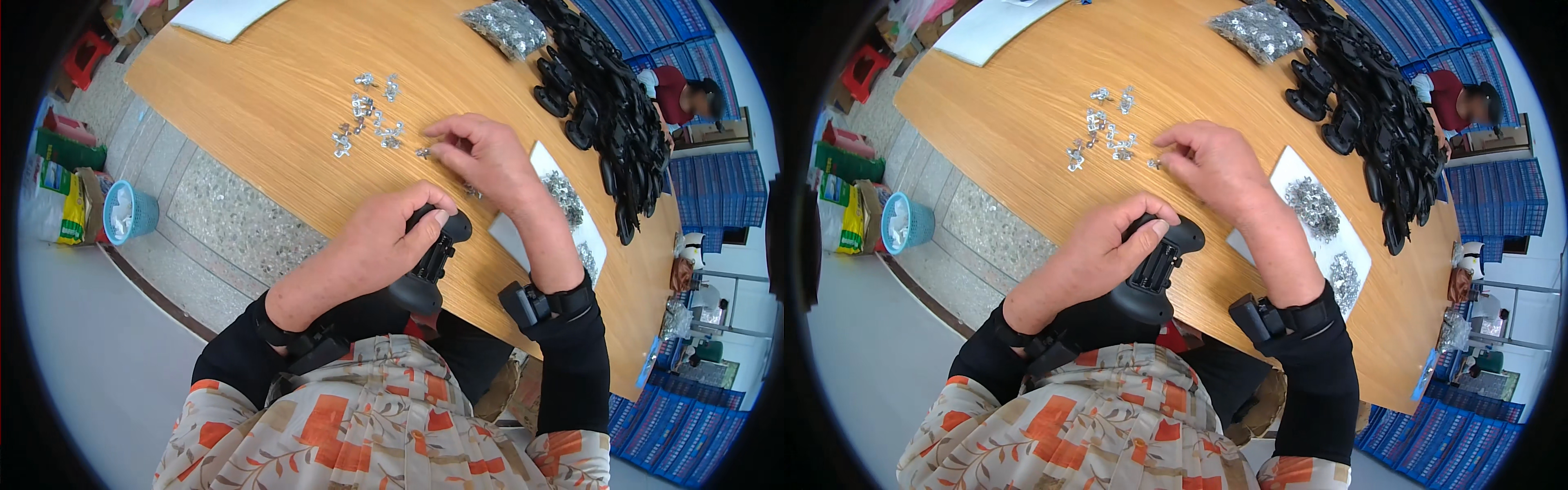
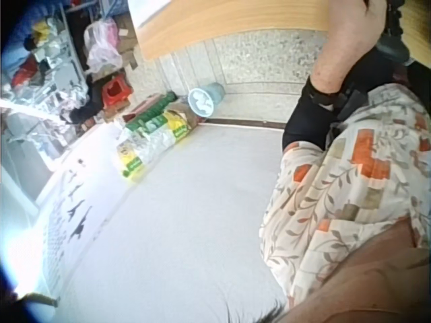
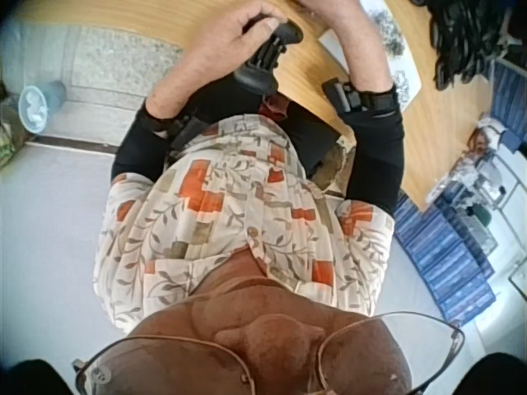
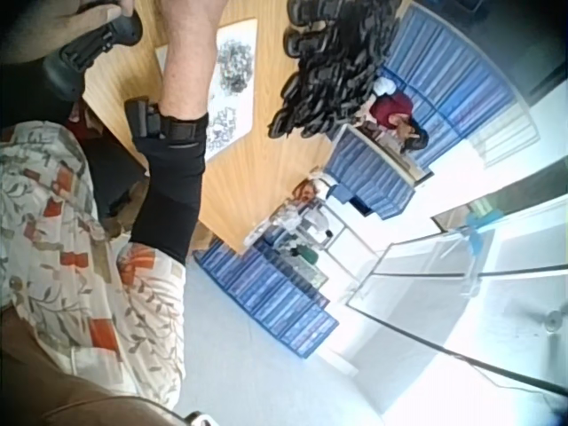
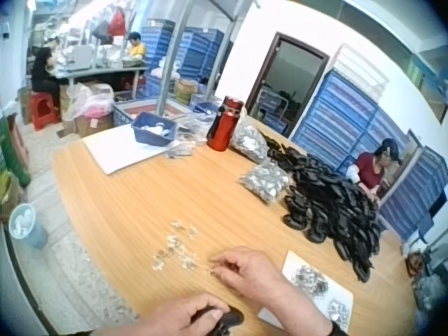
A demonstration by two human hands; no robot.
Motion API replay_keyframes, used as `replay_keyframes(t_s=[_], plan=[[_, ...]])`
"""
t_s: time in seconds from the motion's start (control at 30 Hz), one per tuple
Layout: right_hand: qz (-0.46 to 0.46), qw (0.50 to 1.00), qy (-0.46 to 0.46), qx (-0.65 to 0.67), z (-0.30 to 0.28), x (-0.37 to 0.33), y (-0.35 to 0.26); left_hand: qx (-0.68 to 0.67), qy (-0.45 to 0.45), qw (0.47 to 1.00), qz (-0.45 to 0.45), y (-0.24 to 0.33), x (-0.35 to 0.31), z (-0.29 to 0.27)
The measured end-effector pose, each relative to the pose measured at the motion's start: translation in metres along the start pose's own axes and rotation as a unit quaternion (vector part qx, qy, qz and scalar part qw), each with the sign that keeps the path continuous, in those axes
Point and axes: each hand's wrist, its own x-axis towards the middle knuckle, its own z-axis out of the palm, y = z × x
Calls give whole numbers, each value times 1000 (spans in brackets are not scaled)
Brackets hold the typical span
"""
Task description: The person assembles black game controllers by hand at a wooden table. They pick up individual controller shells and insert small metal components into the battery compartments, then place the finished units on a pile.
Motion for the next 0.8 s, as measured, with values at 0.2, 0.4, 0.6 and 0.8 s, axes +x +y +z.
replay_keyframes(t_s=[0.2,0.4,0.6,0.8], plan=[[-49,998,20,-22,3,-8,-3,36,16,999,-24,6,4,1],[-1,996,9,87,-15,-51,-27,-27,20,999,-28,1,5,2],[0,990,12,144,-16,-73,-24,-76,-23,997,0,0,7,4],[103,978,-22,179,-25,-83,-26,32,-57,998,-8,14,6,1]])
